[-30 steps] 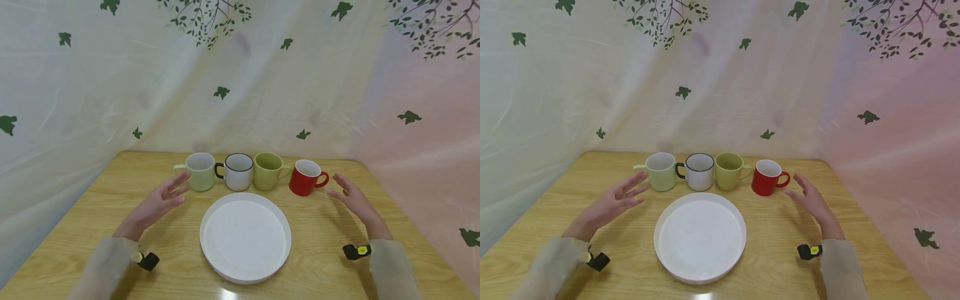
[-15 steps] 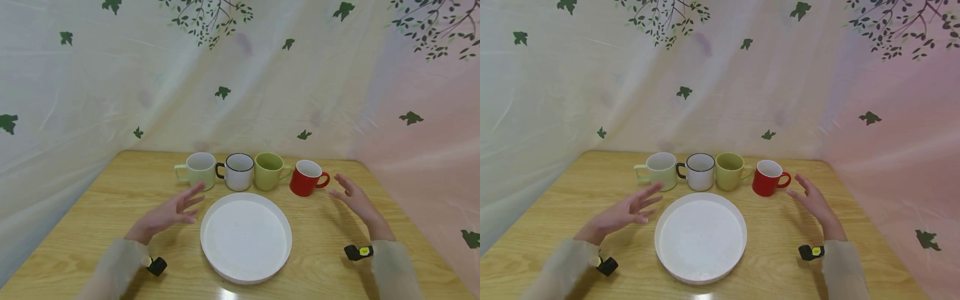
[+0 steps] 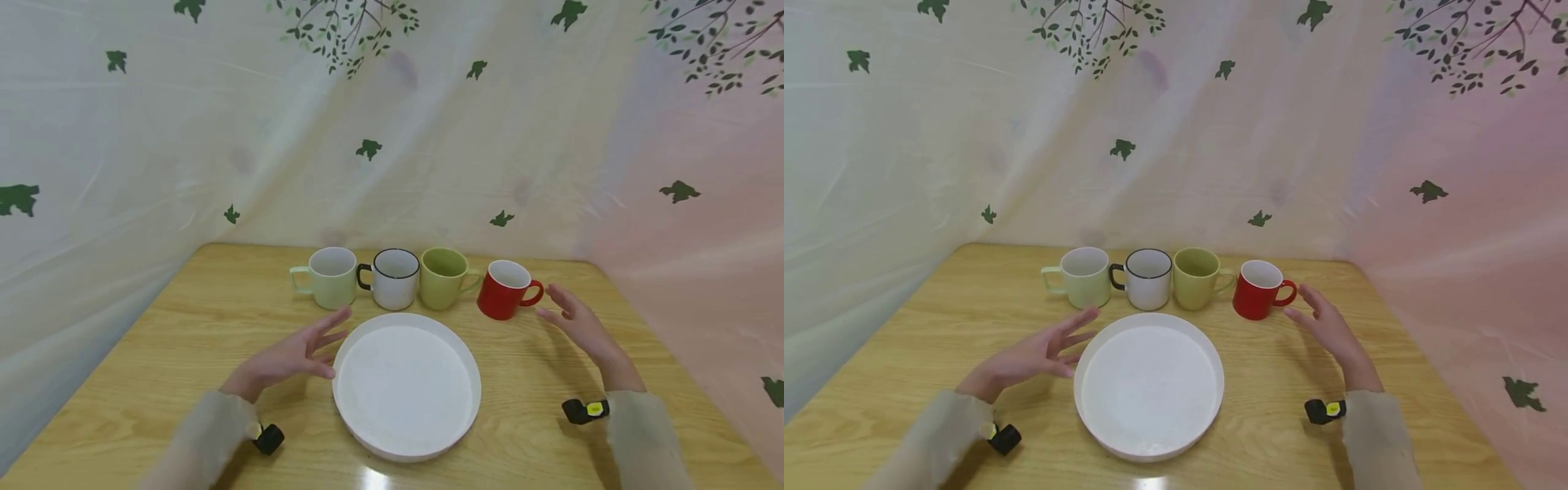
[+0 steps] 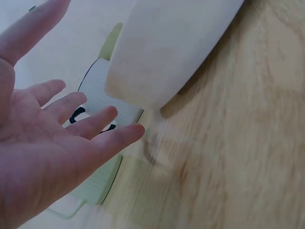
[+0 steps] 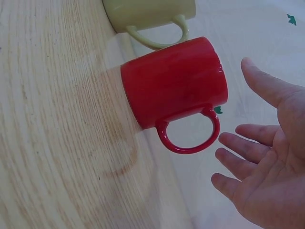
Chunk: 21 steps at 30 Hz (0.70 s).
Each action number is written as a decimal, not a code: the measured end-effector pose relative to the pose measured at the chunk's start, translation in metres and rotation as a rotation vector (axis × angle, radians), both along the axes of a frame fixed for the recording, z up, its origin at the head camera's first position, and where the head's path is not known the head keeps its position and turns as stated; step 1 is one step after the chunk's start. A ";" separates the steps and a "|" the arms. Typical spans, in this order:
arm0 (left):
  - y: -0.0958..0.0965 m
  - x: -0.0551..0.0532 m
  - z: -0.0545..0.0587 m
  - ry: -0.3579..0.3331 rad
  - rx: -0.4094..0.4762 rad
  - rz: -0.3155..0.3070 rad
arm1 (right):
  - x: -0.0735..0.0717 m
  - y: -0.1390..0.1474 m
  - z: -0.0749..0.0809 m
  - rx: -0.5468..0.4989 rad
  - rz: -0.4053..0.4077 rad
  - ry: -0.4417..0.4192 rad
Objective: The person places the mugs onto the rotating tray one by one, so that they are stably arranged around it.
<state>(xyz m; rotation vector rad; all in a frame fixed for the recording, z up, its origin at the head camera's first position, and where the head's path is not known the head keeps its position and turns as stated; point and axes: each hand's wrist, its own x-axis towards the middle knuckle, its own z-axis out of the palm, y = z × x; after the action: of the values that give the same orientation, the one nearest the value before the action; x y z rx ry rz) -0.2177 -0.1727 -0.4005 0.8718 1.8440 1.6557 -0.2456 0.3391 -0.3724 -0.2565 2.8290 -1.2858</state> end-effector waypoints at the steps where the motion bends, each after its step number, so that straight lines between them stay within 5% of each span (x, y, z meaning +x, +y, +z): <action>1: 0.001 0.000 0.000 -0.003 -0.012 -0.003 | 0.000 0.000 0.000 -0.002 -0.002 -0.002; 9: 0.005 0.002 -0.005 -0.058 -0.099 -0.013 | -0.002 0.001 -0.005 -0.012 0.003 0.006; 21: 0.007 0.003 -0.006 -0.094 -0.119 -0.056 | -0.002 -0.002 -0.003 -0.026 0.013 0.000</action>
<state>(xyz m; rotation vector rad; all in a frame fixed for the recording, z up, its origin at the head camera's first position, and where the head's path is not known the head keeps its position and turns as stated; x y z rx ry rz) -0.2146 -0.1653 -0.4070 0.7759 1.8170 1.5104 -0.2475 0.3367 -0.3750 -0.2744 2.8070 -1.3212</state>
